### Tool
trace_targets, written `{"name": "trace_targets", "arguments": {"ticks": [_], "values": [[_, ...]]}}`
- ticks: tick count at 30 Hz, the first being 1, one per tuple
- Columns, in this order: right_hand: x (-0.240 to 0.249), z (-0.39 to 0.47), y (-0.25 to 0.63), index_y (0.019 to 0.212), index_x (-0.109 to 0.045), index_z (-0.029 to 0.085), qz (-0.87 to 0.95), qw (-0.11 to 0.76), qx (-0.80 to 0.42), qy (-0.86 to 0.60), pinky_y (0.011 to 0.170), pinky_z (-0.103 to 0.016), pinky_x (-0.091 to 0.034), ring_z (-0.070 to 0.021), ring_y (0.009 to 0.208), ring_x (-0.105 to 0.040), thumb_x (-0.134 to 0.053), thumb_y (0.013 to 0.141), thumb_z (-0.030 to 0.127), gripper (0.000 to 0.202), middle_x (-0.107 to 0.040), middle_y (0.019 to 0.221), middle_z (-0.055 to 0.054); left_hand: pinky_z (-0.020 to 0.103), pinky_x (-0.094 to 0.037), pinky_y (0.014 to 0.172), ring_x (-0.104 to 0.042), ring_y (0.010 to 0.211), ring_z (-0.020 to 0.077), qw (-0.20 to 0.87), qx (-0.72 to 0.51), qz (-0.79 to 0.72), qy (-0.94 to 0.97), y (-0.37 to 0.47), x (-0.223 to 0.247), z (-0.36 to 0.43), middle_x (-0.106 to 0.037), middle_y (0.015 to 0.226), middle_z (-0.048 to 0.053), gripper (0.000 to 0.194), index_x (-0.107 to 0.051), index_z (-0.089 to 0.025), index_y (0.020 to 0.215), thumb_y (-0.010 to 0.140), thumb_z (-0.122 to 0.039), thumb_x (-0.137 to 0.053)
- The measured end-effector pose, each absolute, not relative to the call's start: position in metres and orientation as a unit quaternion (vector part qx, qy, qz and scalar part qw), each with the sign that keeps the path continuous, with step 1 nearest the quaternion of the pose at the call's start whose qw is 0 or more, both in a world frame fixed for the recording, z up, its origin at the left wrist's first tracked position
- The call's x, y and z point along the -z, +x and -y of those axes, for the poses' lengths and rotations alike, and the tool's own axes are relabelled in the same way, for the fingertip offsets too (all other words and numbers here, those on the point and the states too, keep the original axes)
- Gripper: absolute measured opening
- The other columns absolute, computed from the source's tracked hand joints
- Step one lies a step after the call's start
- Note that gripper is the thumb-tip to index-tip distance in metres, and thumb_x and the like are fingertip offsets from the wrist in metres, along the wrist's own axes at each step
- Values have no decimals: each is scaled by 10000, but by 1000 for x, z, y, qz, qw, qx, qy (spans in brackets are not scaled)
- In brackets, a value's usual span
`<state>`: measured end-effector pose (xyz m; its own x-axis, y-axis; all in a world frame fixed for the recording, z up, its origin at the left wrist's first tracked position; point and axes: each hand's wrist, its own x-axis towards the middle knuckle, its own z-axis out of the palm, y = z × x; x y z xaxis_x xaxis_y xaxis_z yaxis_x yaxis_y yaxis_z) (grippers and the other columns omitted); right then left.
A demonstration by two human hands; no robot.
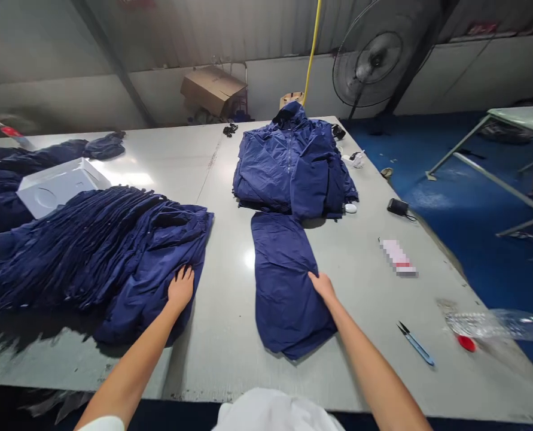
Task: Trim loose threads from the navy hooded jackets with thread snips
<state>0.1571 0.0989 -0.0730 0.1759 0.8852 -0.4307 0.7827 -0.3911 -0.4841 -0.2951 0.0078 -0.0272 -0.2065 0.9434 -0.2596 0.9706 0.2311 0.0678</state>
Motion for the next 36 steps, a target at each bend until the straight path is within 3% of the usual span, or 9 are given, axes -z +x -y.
{"name": "trace_targets", "arguments": {"ticks": [3,6,8,13,23,26,30,34,36], "values": [[64,-79,217,1242,-583,183,516,79,-326,-788,892,-429,-545,-214,1058,-621,-586,953,365,341,-597,1259,-95,585,-272,1118,-332,1432,377,195,16,-777,598,-237,30,-16,-459,1464,255,415,-618,-72,1234,923,-99,-345],[66,-55,226,1253,-575,179,497,113,-307,-804,896,-438,-543,-220,1068,-618,-592,949,364,356,-593,1266,-97,480,-450,1009,-595,1160,264,321,-27,-739,593,-138,44,-5,-623,1243,162,316,-622,-123,1174,992,-297,-431],[70,-40,215,1257,-573,180,485,141,-304,-808,899,-440,-541,-222,1073,-616,-592,950,364,359,-590,1272,-98,439,-539,897,-641,1024,215,402,-56,-705,582,-77,55,9,-644,1169,95,348,-605,-143,1181,945,-396,-568],[83,-3,183,1245,-582,194,458,178,-363,-792,900,-429,-542,-212,1063,-618,-577,958,363,333,-592,1273,-96,421,-565,860,-641,1021,214,483,-106,-671,553,-37,62,27,-624,1205,99,352,-582,-151,1227,940,-354,-588],[80,60,133,1249,-574,166,492,102,-602,-621,872,-432,-552,-218,1044,-628,-600,945,367,366,-604,1238,-94,405,-527,891,-643,1020,225,245,-92,-704,660,-156,-4,-18,-642,1134,92,286,-615,-190,1220,963,-286,-534],[64,37,146,1246,-576,169,525,129,-579,-610,875,-430,-551,-216,1043,-627,-596,947,368,360,-604,1239,-94,344,-494,862,-645,1001,236,163,-92,-673,716,-164,-36,-36,-647,1046,90,333,-640,-265,1247,981,-217,-446],[37,2,174,1238,-582,172,583,198,-490,-617,876,-426,-550,-212,1038,-628,-591,951,369,348,-608,1235,-92,401,-436,953,-574,1136,275,76,-111,-611,780,-155,-67,-51,-619,1205,126,401,-616,-284,1306,988,-191,-389],[16,-18,198,1268,-565,185,651,244,-370,-616,913,-446,-532,-219,1066,-619,-574,959,362,357,-596,1264,-97,469,-331,1074,-453,1316,293,41,-125,-527,840,-128,-67,-34,-564,1388,116,398,-628,-261,1289,975,-145,-413],[9,-24,205,1368,-494,205,695,247,-314,-598,1002,-490,-474,-256,1187,-568,-581,937,289,448,-534,1370,-126,425,-346,1068,-523,1248,242,48,-119,-477,870,-114,-59,-13,-625,1330,80,369,-639,-272,1265,975,-156,-441]]}}
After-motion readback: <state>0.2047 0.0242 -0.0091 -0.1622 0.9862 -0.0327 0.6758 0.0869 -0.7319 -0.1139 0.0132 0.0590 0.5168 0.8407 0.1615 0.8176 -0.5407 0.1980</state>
